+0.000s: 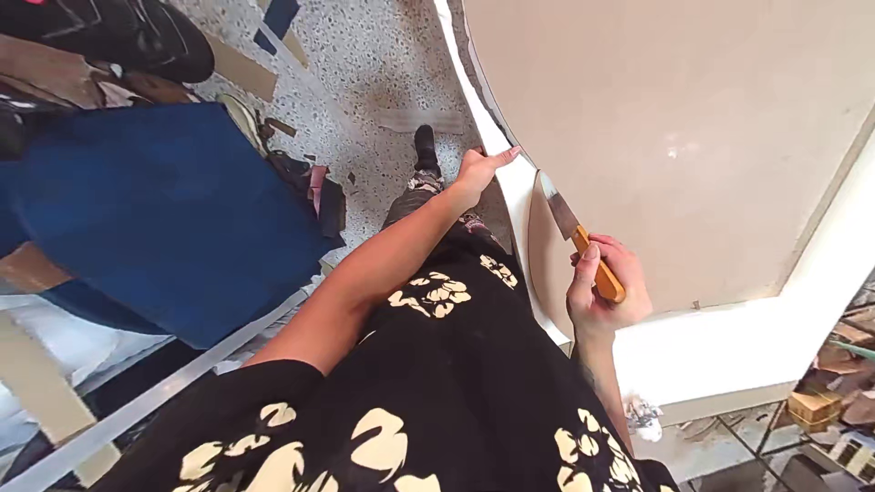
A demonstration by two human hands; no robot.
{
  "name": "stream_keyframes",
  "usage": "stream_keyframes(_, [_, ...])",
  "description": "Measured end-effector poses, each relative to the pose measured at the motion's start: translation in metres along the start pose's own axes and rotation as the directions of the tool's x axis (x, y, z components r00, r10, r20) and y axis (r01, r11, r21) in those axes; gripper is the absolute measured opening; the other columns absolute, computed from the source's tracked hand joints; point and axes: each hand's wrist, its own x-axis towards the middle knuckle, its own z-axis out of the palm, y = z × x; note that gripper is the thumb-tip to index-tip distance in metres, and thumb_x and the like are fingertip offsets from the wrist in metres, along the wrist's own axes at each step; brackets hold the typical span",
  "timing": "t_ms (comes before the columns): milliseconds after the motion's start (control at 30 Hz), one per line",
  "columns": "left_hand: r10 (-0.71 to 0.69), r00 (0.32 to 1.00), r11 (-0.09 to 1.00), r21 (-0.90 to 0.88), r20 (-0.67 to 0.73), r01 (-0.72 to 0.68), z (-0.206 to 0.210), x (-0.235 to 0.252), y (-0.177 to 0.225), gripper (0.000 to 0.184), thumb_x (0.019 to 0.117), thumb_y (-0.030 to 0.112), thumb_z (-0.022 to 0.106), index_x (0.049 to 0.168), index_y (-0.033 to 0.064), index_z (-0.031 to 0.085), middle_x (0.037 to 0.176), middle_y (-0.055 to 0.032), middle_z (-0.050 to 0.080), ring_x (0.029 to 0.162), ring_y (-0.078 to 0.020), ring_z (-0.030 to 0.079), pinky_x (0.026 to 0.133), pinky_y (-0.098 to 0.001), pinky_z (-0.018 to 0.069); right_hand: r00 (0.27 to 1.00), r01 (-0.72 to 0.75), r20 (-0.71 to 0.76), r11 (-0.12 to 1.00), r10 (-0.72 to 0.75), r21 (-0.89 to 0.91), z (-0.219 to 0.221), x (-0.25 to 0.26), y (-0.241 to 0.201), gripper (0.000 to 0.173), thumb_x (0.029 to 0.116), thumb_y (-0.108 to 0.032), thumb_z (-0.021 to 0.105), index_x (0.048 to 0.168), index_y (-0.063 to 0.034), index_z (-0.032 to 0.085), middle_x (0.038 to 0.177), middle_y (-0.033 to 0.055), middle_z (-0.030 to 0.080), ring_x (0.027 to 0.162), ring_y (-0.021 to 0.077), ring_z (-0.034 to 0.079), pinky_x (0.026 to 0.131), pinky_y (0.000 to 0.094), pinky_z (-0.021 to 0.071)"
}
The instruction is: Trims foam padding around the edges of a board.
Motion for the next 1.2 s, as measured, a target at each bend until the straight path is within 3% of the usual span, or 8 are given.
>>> stream_keyframes(367, [-0.026, 1.0, 0.999, -0.036, 0.009, 0.026, -0.002, -0.007, -0.001, 0.062, 0.0883, 0.041, 0.081, 0.128, -0.002, 0.061, 0.111, -0.0135, 0.075, 0.101, -0.0239, 0.074, 0.089, -0.0428, 0.062, 0.994, 0.107, -0.012, 0.99, -0.109, -0.094, 0.012, -0.026, 0.0, 0.016, 0.0955, -0.008, 0.069, 0.103, 0.0056, 0.073, 0.103, 0.0217, 0.074, 0.1, 0.0287, 0.075, 0.087, 0.0395, 0.0647])
stream_keyframes(800, [0.014, 1.0, 0.995, -0.104, 0.016, -0.012, -0.005, -0.009, -0.011, 0.059, 0.0879, 0.038, 0.082, 0.126, -0.0025, 0.062, 0.11, -0.0137, 0.076, 0.1, -0.0244, 0.074, 0.089, -0.042, 0.0625, 0.998, 0.053, 0.029, 0.99, -0.049, -0.133, 0.015, -0.003, 0.002, 0.014, 0.095, -0.009, 0.07, 0.098, 0.0039, 0.074, 0.102, 0.0191, 0.075, 0.092, 0.0237, 0.076, 0.077, 0.0341, 0.0655])
stream_keyframes(1200, [-0.008, 1.0, 0.991, -0.135, 0.001, 0.008, -0.008, -0.011, -0.013, 0.061, 0.0875, 0.038, 0.082, 0.128, -0.0024, 0.061, 0.112, -0.0143, 0.074, 0.101, -0.0248, 0.074, 0.09, -0.0434, 0.0618, 0.994, 0.108, 0.039, 0.977, -0.103, -0.182, 0.03, -0.008, 0.012, 0.015, 0.0939, -0.007, 0.071, 0.101, 0.0054, 0.075, 0.104, 0.0202, 0.075, 0.096, 0.0252, 0.076, 0.081, 0.0343, 0.0656])
